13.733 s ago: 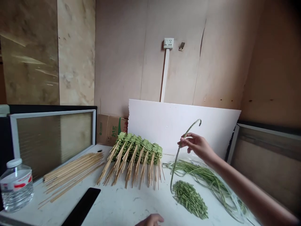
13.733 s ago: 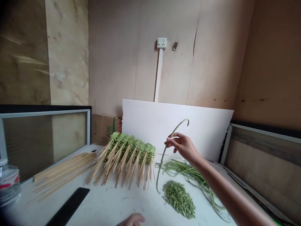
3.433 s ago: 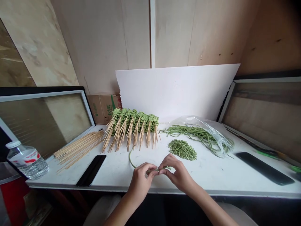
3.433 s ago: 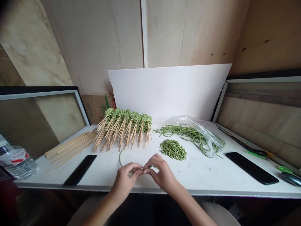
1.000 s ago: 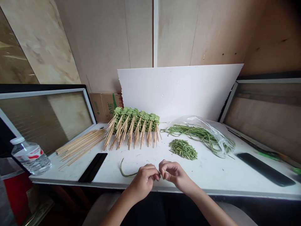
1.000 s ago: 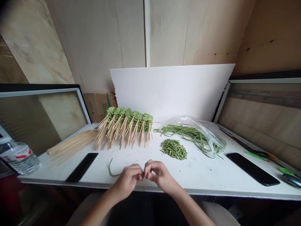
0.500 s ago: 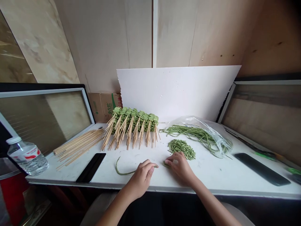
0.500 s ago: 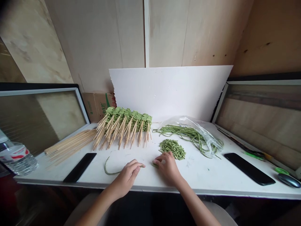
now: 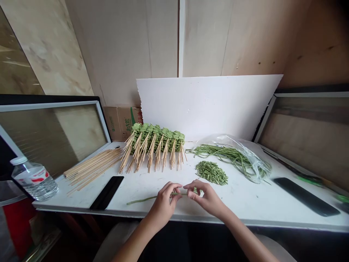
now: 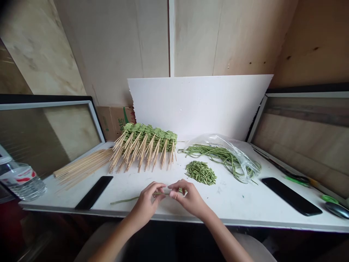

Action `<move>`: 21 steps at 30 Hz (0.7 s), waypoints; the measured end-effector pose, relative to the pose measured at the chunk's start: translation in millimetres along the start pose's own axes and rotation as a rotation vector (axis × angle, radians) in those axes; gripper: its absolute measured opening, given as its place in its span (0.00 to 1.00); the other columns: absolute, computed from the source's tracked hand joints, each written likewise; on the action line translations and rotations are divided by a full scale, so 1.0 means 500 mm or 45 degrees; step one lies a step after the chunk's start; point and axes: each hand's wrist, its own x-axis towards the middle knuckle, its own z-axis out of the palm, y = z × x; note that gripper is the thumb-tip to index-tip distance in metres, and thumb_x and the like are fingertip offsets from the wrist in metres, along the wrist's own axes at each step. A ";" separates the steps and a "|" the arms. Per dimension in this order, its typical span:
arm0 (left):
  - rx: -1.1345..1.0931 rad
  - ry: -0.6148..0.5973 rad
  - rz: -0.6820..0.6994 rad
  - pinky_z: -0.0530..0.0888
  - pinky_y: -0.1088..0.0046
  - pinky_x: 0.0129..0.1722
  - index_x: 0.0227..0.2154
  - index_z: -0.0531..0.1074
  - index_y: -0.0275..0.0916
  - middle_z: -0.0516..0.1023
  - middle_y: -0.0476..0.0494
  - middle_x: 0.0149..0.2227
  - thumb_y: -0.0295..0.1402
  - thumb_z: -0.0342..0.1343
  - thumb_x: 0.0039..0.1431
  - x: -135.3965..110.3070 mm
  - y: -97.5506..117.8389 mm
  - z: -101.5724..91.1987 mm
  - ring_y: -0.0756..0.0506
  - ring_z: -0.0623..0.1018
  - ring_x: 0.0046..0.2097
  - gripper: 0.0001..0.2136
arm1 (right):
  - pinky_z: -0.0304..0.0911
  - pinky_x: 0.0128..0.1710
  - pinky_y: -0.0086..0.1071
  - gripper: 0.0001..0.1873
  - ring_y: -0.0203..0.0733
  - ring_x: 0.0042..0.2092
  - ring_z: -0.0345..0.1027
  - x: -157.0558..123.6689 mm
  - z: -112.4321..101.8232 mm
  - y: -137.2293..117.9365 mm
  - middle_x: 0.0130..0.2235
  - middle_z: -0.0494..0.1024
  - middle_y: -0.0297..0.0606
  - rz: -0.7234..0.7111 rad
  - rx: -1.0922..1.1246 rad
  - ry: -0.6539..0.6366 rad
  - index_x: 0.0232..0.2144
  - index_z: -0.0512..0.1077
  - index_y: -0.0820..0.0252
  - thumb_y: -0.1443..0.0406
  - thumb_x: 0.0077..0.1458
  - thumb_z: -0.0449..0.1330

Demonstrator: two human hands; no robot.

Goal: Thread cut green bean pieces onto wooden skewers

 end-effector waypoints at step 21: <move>-0.055 -0.036 0.036 0.73 0.72 0.36 0.30 0.81 0.39 0.79 0.43 0.33 0.22 0.54 0.65 0.001 0.043 -0.011 0.46 0.78 0.35 0.13 | 0.64 0.44 0.41 0.10 0.49 0.42 0.66 -0.014 0.042 -0.063 0.33 0.76 0.40 -0.153 0.024 0.152 0.32 0.76 0.54 0.61 0.67 0.60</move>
